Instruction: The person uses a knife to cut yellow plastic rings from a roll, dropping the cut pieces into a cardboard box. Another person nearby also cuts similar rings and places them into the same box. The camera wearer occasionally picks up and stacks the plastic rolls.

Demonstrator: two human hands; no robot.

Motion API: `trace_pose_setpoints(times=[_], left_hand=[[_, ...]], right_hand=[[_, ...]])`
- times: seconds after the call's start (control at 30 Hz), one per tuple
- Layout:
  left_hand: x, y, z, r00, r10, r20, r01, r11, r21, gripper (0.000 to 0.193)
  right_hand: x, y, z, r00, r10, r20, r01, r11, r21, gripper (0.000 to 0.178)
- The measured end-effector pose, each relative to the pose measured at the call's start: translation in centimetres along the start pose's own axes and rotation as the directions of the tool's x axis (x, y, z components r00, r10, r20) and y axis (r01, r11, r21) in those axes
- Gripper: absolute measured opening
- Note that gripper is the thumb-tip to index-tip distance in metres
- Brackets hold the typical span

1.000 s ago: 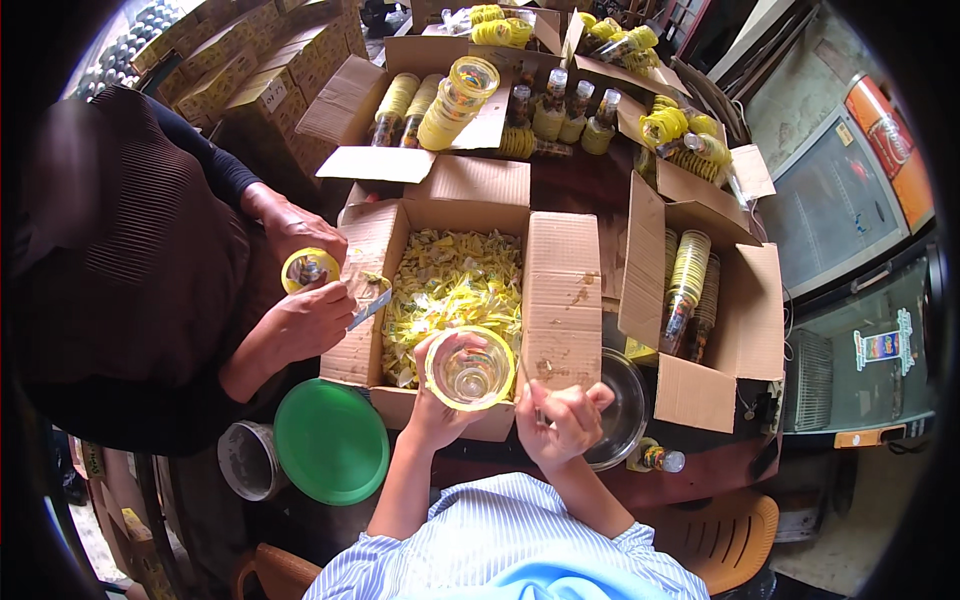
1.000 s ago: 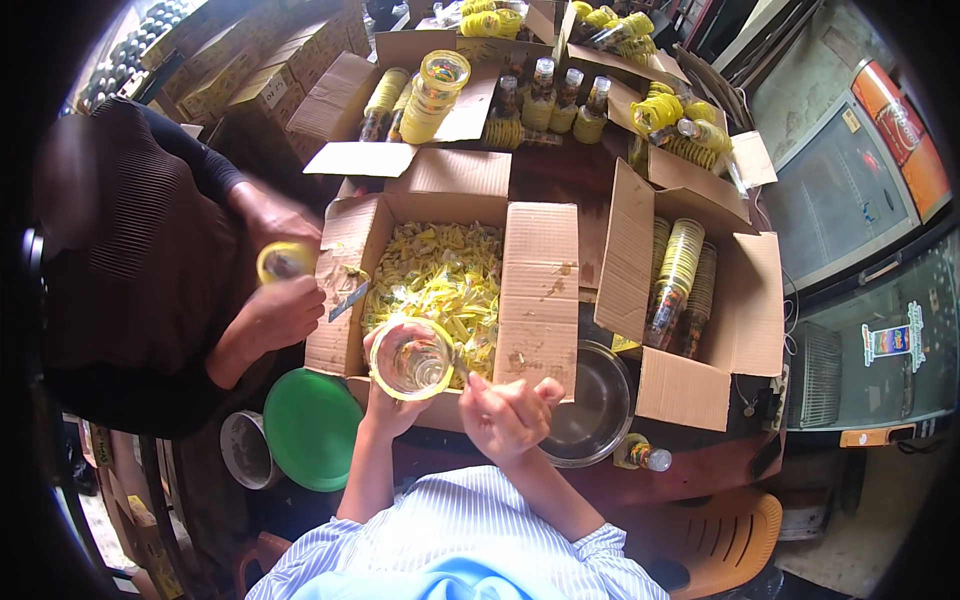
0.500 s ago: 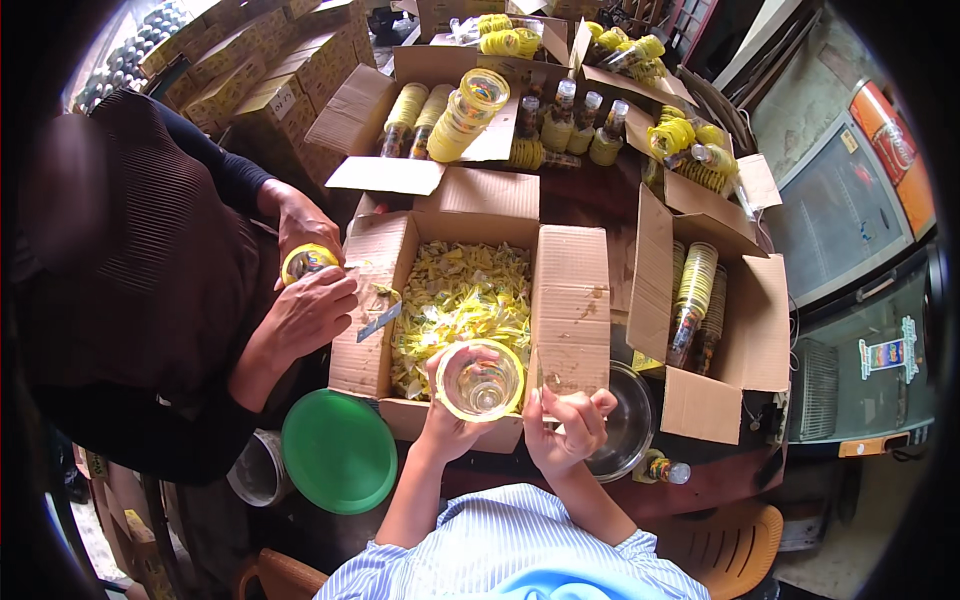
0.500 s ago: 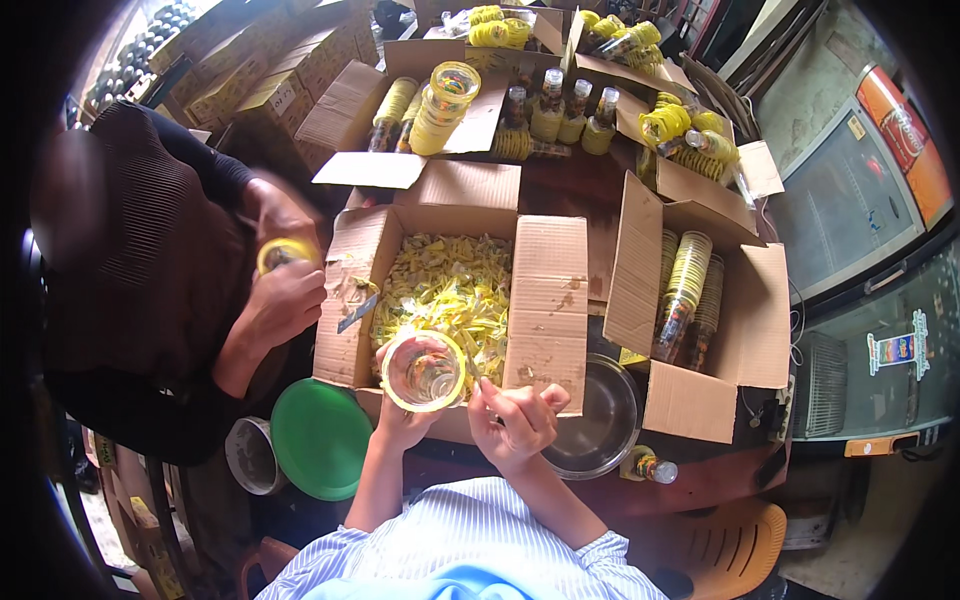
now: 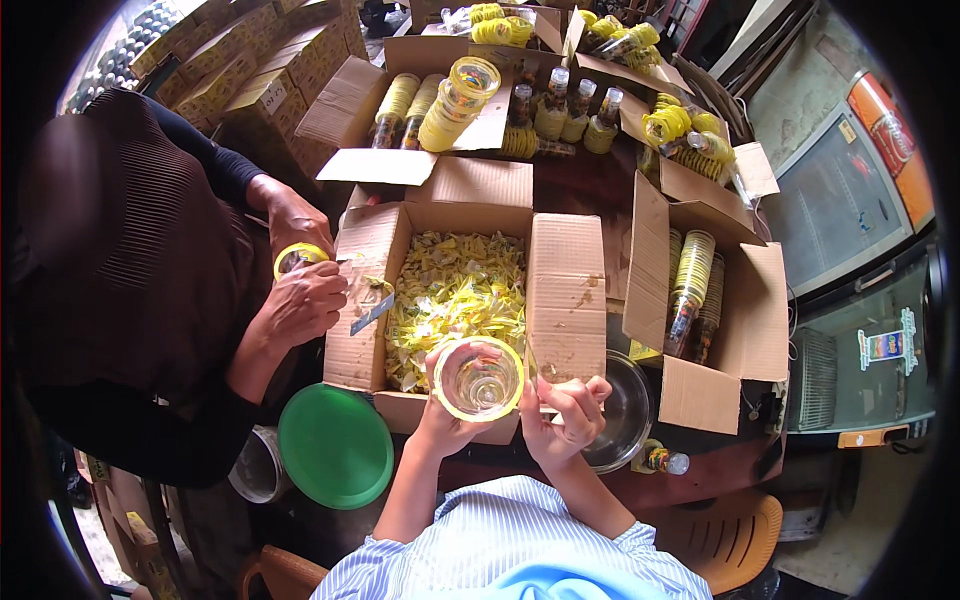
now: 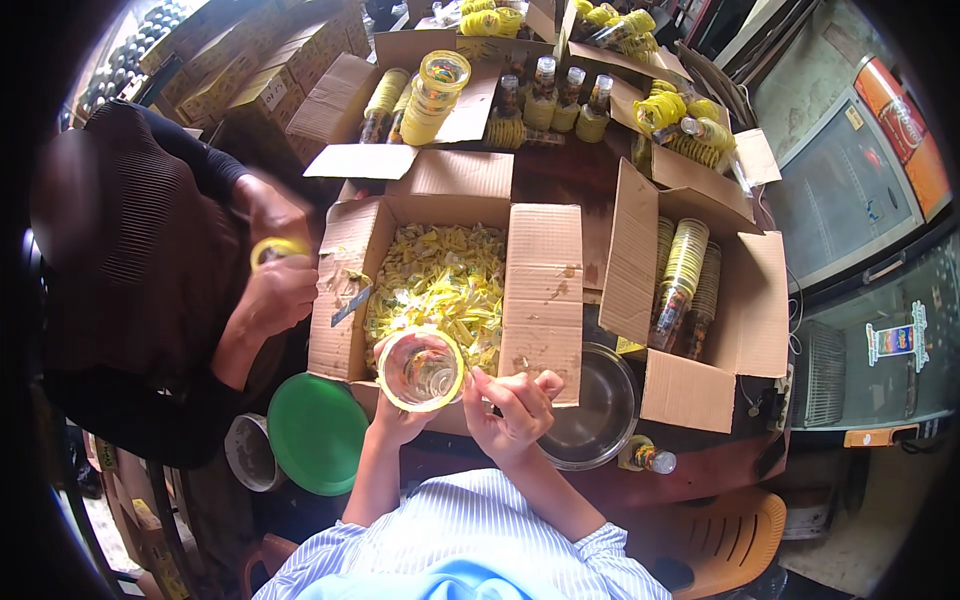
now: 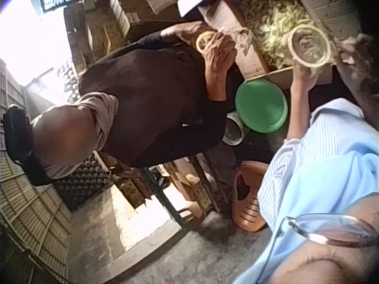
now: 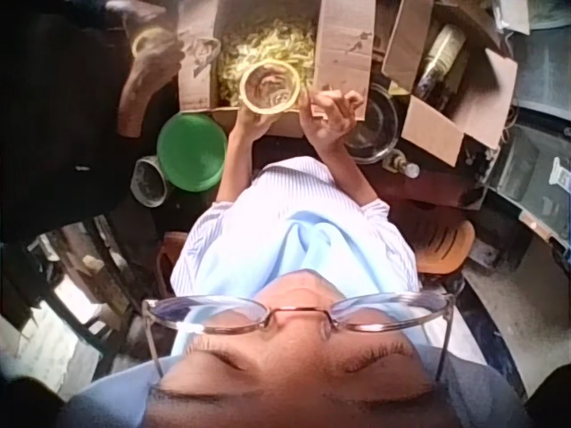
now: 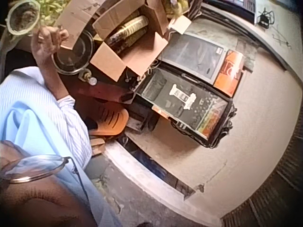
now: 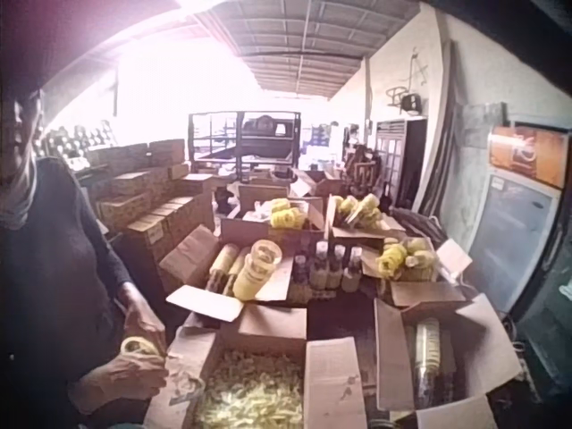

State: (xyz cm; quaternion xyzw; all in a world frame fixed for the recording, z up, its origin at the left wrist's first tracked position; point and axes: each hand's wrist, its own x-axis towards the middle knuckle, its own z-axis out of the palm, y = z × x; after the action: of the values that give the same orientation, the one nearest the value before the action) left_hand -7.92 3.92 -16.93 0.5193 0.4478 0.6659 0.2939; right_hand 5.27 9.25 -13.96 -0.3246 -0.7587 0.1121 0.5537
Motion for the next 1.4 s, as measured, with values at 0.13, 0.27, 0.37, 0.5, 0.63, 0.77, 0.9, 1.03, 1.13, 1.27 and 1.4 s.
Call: trace_pose_setpoints(times=[0.13,0.27,0.37,0.5,0.63,0.77,0.9,1.03,1.13,1.27,1.4], left_hand=[[0.0,-0.1,0.0,1.0,-0.017,0.009,0.017,1.0,-0.009,0.074],[-0.1,-0.1,0.0,0.998,-0.039,0.039,0.04,0.998,-0.043,0.075],[-0.8,-0.7,0.3,0.996,-0.083,0.025,0.084,0.996,-0.037,0.074],[-0.4,-0.9,0.4,0.987,-0.163,0.002,0.159,0.956,-0.246,0.072],[-0.3,-0.6,0.4,0.986,-0.168,-0.019,0.159,0.959,-0.234,0.072],[-0.8,-1.0,0.0,0.983,-0.17,0.073,0.183,0.947,-0.262,0.072],[-0.3,0.2,0.4,0.949,-0.316,-0.022,0.282,0.876,-0.391,0.069],[-0.3,-0.4,0.3,0.931,-0.364,0.013,0.305,0.761,-0.573,0.063],[-0.5,-1.2,1.1,0.91,-0.405,-0.093,0.303,0.801,-0.516,0.069],[-0.7,-1.6,1.3,0.92,-0.385,-0.076,0.31,0.831,-0.462,0.067],[-0.3,-0.9,1.2,0.941,-0.338,-0.017,0.282,0.813,-0.51,0.063]], right_hand=[[-0.2,0.1,0.3,1.0,-0.009,-0.008,0.009,1.0,-0.013,0.022],[0.2,0.4,0.6,1.0,-0.024,0.013,0.024,0.999,-0.033,0.021],[0.5,0.8,0.6,1.0,-0.002,0.018,0.003,0.998,-0.065,0.021],[0.4,0.7,0.5,1.0,0.021,-0.023,-0.022,0.998,-0.065,0.02],[-0.2,0.4,0.1,0.998,-0.063,-0.005,0.062,0.989,-0.136,0.02],[0.7,0.5,0.3,0.996,-0.073,0.042,0.08,0.978,-0.191,0.019],[0.9,0.8,0.1,0.999,0.03,0.018,-0.027,0.989,-0.142,0.02],[0.3,0.0,0.0,1.0,-0.02,0.01,0.021,0.988,-0.153,0.02],[-0.1,-0.5,-0.2,0.996,-0.076,0.049,0.084,0.977,-0.194,0.019],[-0.1,-0.5,-0.1,0.991,-0.114,0.072,0.127,0.967,-0.222,0.018],[0.0,-0.5,-0.3,0.988,-0.137,0.072,0.151,0.957,-0.247,0.018]])
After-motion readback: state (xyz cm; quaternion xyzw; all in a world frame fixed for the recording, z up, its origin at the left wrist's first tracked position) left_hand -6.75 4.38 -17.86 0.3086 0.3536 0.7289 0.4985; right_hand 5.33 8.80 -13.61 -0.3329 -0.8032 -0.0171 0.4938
